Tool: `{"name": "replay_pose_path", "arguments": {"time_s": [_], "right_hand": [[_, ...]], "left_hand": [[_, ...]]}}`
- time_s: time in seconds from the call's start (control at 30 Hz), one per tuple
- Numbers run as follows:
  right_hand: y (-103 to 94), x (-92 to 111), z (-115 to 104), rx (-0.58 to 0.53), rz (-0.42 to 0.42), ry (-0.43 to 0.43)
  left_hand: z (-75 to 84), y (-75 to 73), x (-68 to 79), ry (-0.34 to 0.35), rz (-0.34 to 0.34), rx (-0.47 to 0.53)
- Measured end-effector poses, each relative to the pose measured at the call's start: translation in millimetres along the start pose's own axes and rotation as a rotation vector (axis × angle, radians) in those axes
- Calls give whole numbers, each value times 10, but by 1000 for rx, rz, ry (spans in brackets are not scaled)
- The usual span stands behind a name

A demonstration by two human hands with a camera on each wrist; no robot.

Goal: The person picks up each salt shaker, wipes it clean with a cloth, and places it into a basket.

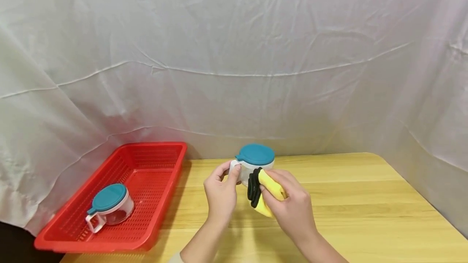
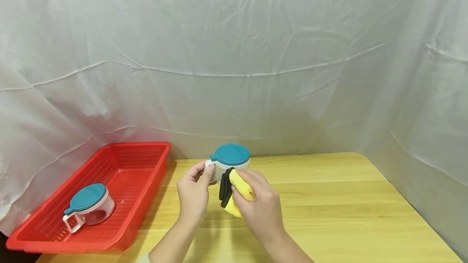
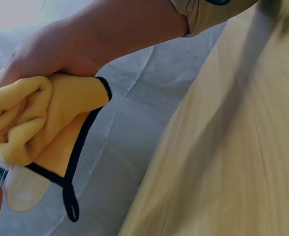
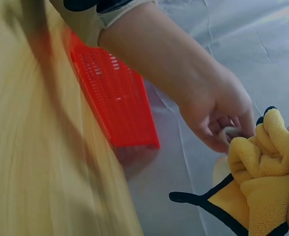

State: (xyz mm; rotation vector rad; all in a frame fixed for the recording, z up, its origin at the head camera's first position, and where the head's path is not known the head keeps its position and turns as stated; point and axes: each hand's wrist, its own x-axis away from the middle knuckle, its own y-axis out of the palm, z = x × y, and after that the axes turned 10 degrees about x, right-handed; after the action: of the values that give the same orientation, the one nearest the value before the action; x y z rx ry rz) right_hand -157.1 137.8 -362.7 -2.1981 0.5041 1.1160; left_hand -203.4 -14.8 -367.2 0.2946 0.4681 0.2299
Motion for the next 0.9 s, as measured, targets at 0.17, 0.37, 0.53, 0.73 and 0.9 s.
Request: {"name": "replay_pose_path", "arguments": {"time_s": [0.17, 0.37, 0.53, 0.73, 0.9], "right_hand": [[-60, -60, 62, 38, 11, 59], [-119, -125, 164, 44, 26, 92], [-163, -146, 226, 46, 23, 145], [-159, -128, 208, 73, 20, 111], [-58, -54, 115, 46, -1, -18]], "left_hand": [[18, -24, -54, -28, 31, 42], [46, -47, -104, -80, 37, 108], [49, -53, -128, -142, 43, 149], [36, -42, -122, -150, 59, 159], [47, -37, -134, -146, 84, 164]]}}
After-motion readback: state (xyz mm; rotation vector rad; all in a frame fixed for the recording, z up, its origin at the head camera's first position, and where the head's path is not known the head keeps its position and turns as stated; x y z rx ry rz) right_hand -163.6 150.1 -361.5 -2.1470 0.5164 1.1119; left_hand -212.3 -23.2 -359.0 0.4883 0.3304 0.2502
